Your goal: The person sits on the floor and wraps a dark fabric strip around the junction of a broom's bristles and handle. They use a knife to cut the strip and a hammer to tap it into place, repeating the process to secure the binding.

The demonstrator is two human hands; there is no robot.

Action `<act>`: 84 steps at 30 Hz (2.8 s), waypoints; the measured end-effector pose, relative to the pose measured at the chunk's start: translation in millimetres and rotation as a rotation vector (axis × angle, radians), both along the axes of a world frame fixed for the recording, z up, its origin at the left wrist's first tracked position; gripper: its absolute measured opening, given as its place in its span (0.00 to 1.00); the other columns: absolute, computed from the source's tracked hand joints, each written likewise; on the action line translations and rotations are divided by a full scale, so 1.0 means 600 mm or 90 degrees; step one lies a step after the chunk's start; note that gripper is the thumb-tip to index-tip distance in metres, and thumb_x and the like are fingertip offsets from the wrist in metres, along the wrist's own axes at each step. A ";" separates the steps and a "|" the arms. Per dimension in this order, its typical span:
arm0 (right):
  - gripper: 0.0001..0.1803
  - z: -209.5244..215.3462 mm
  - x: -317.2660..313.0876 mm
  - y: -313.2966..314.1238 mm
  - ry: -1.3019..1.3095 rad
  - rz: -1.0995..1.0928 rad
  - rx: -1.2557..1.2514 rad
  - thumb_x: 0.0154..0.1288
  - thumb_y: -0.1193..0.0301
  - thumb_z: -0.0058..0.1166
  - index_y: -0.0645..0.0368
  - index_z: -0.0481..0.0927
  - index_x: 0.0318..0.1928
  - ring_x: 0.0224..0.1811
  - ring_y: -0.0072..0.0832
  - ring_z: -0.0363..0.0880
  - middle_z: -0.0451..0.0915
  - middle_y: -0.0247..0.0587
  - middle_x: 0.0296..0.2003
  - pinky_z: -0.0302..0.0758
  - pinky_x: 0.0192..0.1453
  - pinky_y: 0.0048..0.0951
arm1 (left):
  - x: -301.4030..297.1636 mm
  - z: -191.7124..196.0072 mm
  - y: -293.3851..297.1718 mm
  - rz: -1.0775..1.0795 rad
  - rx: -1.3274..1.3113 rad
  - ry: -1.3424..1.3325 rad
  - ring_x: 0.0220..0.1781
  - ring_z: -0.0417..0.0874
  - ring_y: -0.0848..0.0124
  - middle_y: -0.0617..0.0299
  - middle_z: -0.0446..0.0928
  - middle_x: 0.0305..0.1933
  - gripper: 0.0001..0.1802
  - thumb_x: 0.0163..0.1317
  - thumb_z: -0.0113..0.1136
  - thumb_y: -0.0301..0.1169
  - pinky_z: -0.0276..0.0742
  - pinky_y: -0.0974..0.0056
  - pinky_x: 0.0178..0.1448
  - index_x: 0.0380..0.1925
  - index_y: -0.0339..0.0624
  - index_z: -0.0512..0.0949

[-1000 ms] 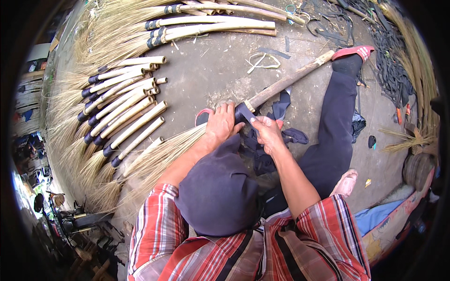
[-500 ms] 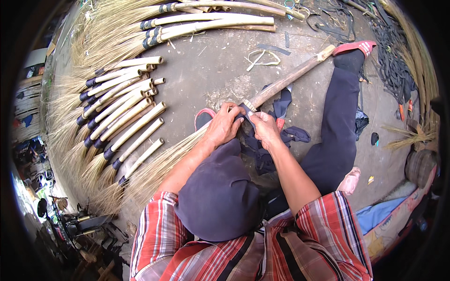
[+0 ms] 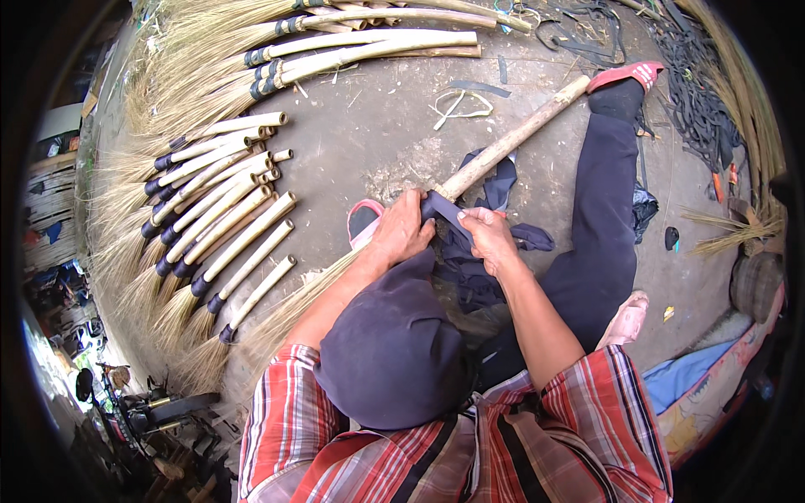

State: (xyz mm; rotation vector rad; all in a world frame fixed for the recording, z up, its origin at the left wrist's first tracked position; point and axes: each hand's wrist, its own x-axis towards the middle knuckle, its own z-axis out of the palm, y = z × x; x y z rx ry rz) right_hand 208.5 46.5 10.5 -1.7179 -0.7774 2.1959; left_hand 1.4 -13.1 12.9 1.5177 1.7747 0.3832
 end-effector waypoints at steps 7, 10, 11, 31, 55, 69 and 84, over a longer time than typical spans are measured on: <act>0.11 -0.001 0.017 -0.007 0.011 -0.020 0.003 0.77 0.65 0.63 0.59 0.82 0.49 0.17 0.11 0.58 0.74 0.24 0.27 0.52 0.17 0.22 | 0.007 -0.002 -0.010 -0.111 0.183 0.182 0.62 0.79 0.40 0.36 0.73 0.61 0.27 0.61 0.73 0.34 0.76 0.41 0.66 0.60 0.53 0.75; 0.10 -0.002 0.020 -0.005 0.003 -0.012 -0.009 0.77 0.66 0.63 0.58 0.82 0.49 0.16 0.11 0.56 0.74 0.24 0.27 0.50 0.17 0.23 | -0.004 0.007 0.010 -0.116 0.105 0.171 0.64 0.78 0.40 0.36 0.73 0.63 0.29 0.60 0.75 0.34 0.77 0.43 0.65 0.60 0.50 0.74; 0.11 -0.002 0.020 -0.005 0.000 -0.012 -0.005 0.76 0.66 0.63 0.58 0.82 0.50 0.16 0.11 0.56 0.74 0.24 0.27 0.50 0.17 0.23 | -0.012 0.011 0.019 -0.129 0.037 0.129 0.65 0.78 0.41 0.36 0.72 0.63 0.30 0.60 0.76 0.34 0.77 0.44 0.65 0.60 0.48 0.73; 0.11 -0.082 -0.006 -0.003 0.009 -0.016 0.066 0.78 0.66 0.64 0.63 0.84 0.47 0.40 0.18 0.77 0.85 0.32 0.39 0.74 0.47 0.24 | -0.036 -0.021 0.048 0.103 -0.320 -0.325 0.52 0.87 0.53 0.44 0.86 0.47 0.37 0.68 0.73 0.50 0.79 0.56 0.62 0.63 0.31 0.75; 0.15 -0.054 -0.026 -0.002 0.035 -0.030 0.028 0.79 0.58 0.62 0.57 0.82 0.42 0.15 0.11 0.57 0.69 0.20 0.22 0.50 0.16 0.24 | -0.048 -0.020 0.051 0.107 -0.395 -0.331 0.52 0.83 0.70 0.61 0.86 0.43 0.39 0.62 0.77 0.56 0.78 0.61 0.63 0.61 0.36 0.81; 0.13 0.009 -0.038 -0.025 0.119 -0.118 -0.048 0.81 0.62 0.60 0.60 0.83 0.46 0.23 0.11 0.65 0.74 0.21 0.27 0.64 0.25 0.23 | -0.007 -0.013 0.030 -0.016 -0.052 0.237 0.59 0.84 0.38 0.35 0.78 0.58 0.45 0.62 0.76 0.49 0.81 0.44 0.64 0.69 0.32 0.67; 0.13 -0.076 -0.031 -0.022 0.022 -0.027 0.006 0.79 0.61 0.63 0.59 0.85 0.41 0.24 0.12 0.64 0.76 0.23 0.27 0.59 0.25 0.25 | -0.045 -0.039 0.044 0.102 -0.436 -0.334 0.49 0.88 0.61 0.53 0.87 0.49 0.41 0.63 0.77 0.51 0.82 0.58 0.60 0.68 0.36 0.77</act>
